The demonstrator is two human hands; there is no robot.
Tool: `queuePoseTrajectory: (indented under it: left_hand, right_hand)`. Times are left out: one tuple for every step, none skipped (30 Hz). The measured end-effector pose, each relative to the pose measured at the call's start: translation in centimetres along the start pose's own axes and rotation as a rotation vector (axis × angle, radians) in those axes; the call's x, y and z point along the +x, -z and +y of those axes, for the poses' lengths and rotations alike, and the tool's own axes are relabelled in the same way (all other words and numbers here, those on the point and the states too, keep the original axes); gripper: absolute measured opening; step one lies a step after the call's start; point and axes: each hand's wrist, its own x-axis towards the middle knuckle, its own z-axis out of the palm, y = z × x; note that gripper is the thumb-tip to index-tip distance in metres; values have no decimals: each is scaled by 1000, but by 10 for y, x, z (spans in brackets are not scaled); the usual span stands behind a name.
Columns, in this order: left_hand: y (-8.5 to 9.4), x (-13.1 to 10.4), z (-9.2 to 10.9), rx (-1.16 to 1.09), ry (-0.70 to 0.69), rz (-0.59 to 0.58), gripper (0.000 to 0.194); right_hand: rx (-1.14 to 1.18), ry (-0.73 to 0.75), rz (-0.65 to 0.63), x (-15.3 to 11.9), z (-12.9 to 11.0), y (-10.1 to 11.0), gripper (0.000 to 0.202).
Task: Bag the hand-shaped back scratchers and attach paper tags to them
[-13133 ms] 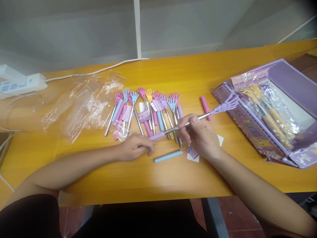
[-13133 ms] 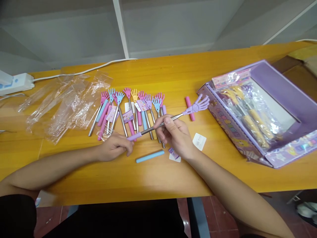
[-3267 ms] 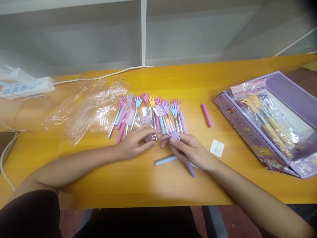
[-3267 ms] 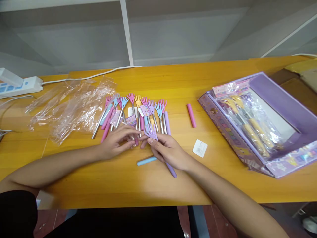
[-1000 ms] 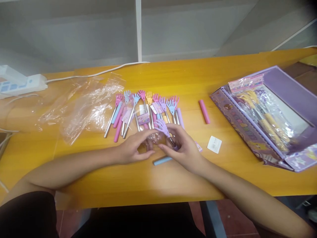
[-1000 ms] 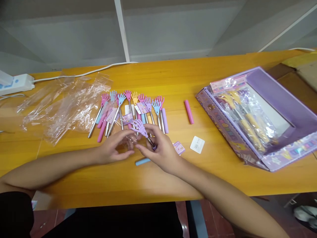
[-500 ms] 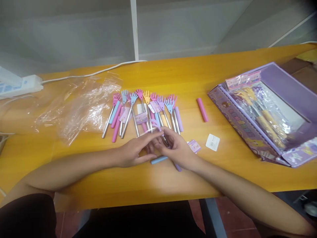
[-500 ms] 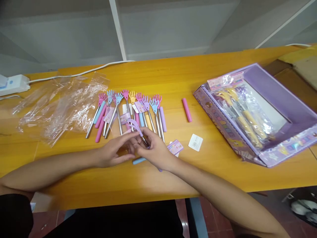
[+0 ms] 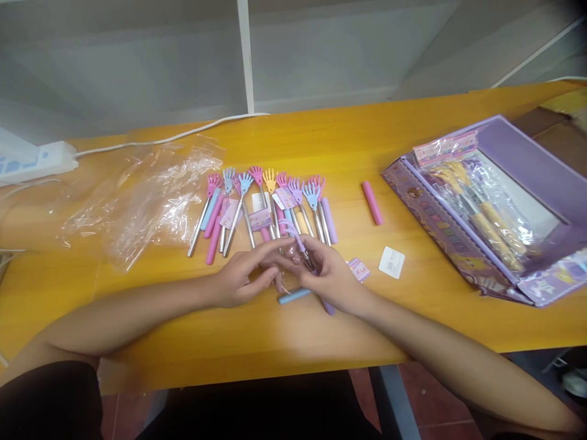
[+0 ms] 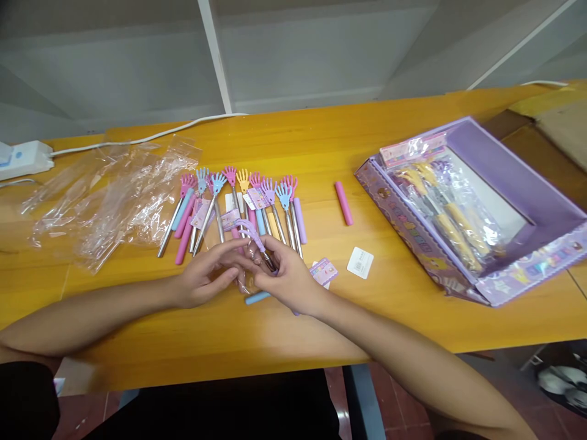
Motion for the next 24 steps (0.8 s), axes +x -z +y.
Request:
queuePoseTrajectory:
  left_hand:
    - [0,0,0,-38,-3,4,61]
    - [0,0,1,-67,-1,7,59]
    - [0,0,1,-86,5,9,57]
    - [0,0,1,-98,16,7,56]
    - [1,0,2,-106,27,4,55]
    - [1,0,2,-111,38,3,55]
    - [1,0,2,-113,47,-1,55]
    - [1,-1,1,-112,51,-4,55]
    - [1,-1,1,-108,50,-6,55]
    - [2,-1,0,-101,48,-7,55]
    - [2,-2,0,-92,45,-5,55]
    - [2,-2,-1,-83,42,-3,55]
    - [2,-2,-1,-76,41,1,55]
    - [2,-2,-2,-74,45,5,55]
    - [2,-3,-2,-73,52,7,54]
    - [2,-3,-2,-74,60,8,54]
    - [2,-2,-2,-76,66,8,54]
    - [2,-2,-2,-77,69,9,54]
    - [2,-2,-1,-76,71,8,54]
    - [2,-2,-1,-73,70,7,54]
    - [2,-2,-1,-67,68,5,54]
    - [2,-2,0,-56,68,2,55]
    - [2,-2,0,-40,68,-3,56]
    - [2,-3,0,-15,69,-6,58]
  right_hand:
    - [4,4,-8,0,-1,0,21]
    - [3,10,-12,0,-2,1,18]
    - [-4,19,-11,0,-3,1,13]
    - [-14,31,-5,0,-4,1,9]
    - [-24,41,0,0,-5,2,8]
    - [-30,47,1,0,-5,2,8]
    - [-31,52,-1,1,-5,3,10]
    - [-30,55,-3,2,-4,3,12]
    - [-30,58,-6,2,-4,4,14]
    - [-31,60,-5,3,-3,4,16]
    - [-31,62,-1,4,-3,4,18]
    - [-28,62,1,4,-3,4,22]
    - [-22,56,0,4,-3,4,25]
    - [-13,45,-3,4,-3,4,29]
    - [-4,35,-7,4,-4,4,32]
    - [1,25,-8,4,-4,4,35]
    - [3,17,-9,4,-4,4,38]
    - [6,14,-10,5,-3,3,40]
    - [11,13,-9,5,-3,3,42]
    - [17,10,-10,5,-2,2,43]
    - [25,3,-10,5,-1,2,43]
    - [33,-6,-7,5,0,1,43]
    - [37,-14,1,5,1,1,43]
    - [38,-15,12,5,1,1,43]
